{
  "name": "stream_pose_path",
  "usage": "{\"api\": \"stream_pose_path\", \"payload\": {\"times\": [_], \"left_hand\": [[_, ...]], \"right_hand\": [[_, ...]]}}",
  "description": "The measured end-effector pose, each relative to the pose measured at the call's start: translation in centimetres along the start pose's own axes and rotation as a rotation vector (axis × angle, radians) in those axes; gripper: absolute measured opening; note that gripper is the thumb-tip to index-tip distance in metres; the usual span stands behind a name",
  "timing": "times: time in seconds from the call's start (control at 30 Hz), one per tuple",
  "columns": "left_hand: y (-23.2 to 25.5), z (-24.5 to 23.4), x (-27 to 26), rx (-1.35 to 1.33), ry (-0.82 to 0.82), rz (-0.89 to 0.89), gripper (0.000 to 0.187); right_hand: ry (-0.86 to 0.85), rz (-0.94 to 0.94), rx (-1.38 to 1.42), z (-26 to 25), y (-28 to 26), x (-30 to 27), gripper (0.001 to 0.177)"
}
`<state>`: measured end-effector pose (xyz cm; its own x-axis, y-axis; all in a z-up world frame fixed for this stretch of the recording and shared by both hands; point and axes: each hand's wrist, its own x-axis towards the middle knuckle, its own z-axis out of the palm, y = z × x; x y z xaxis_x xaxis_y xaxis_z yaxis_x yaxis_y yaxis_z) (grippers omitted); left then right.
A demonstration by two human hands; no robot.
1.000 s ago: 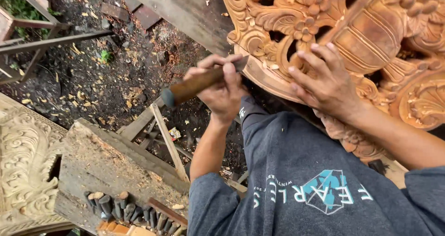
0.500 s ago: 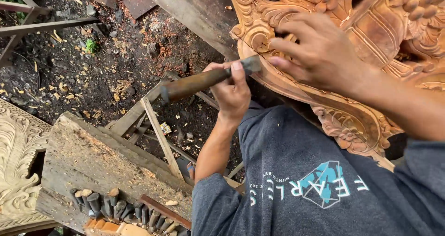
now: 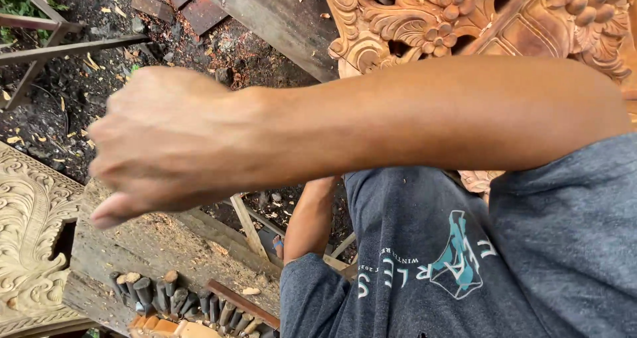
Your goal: The person carves a wooden panel by striking a chisel with a hammer, then switches tools from a rack to refine the floral details. They continue shaping the wood with various chisels, occasionally brushing away shavings by hand to clear the surface.
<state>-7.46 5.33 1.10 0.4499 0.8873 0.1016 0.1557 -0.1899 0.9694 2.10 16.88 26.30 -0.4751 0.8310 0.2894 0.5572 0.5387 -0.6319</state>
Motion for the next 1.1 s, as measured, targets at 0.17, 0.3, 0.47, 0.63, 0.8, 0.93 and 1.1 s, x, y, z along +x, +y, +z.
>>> {"api": "stream_pose_path", "payload": {"times": [0.17,0.3,0.47,0.63,0.8,0.93,1.1], "left_hand": [[-2.7,-0.7,-1.3,-0.027,0.025,-0.02,0.019],[-7.6,-2.6,-5.1,-0.045,0.041,-0.03,0.019],[-11.1,-3.2,-9.2,-0.074,0.048,-0.039,0.02],[-7.4,-2.2,-4.7,-0.092,0.071,-0.033,0.021],[-6.6,-2.3,-4.8,-0.11,0.081,-0.037,0.022],[-6.6,-2.9,-4.5,-0.125,0.09,-0.011,0.023],[-6.6,-3.7,-5.9,-0.142,0.105,-0.022,0.024]], "right_hand": [[-0.047,-0.033,0.082,0.3,-0.9,2.4,0.076],[-0.444,0.137,-0.013,1.1,0.7,1.1,0.085],[-0.571,0.155,-0.013,-0.8,-0.1,1.2,0.094],[-0.877,0.388,-0.135,0.4,1.3,-0.3,0.096],[-0.536,0.187,0.139,-1.0,0.7,0.6,0.085],[-0.787,0.25,-0.04,-0.7,1.3,-0.8,0.068],[-0.421,0.186,0.1,1.2,3.0,-0.9,0.063]]}}
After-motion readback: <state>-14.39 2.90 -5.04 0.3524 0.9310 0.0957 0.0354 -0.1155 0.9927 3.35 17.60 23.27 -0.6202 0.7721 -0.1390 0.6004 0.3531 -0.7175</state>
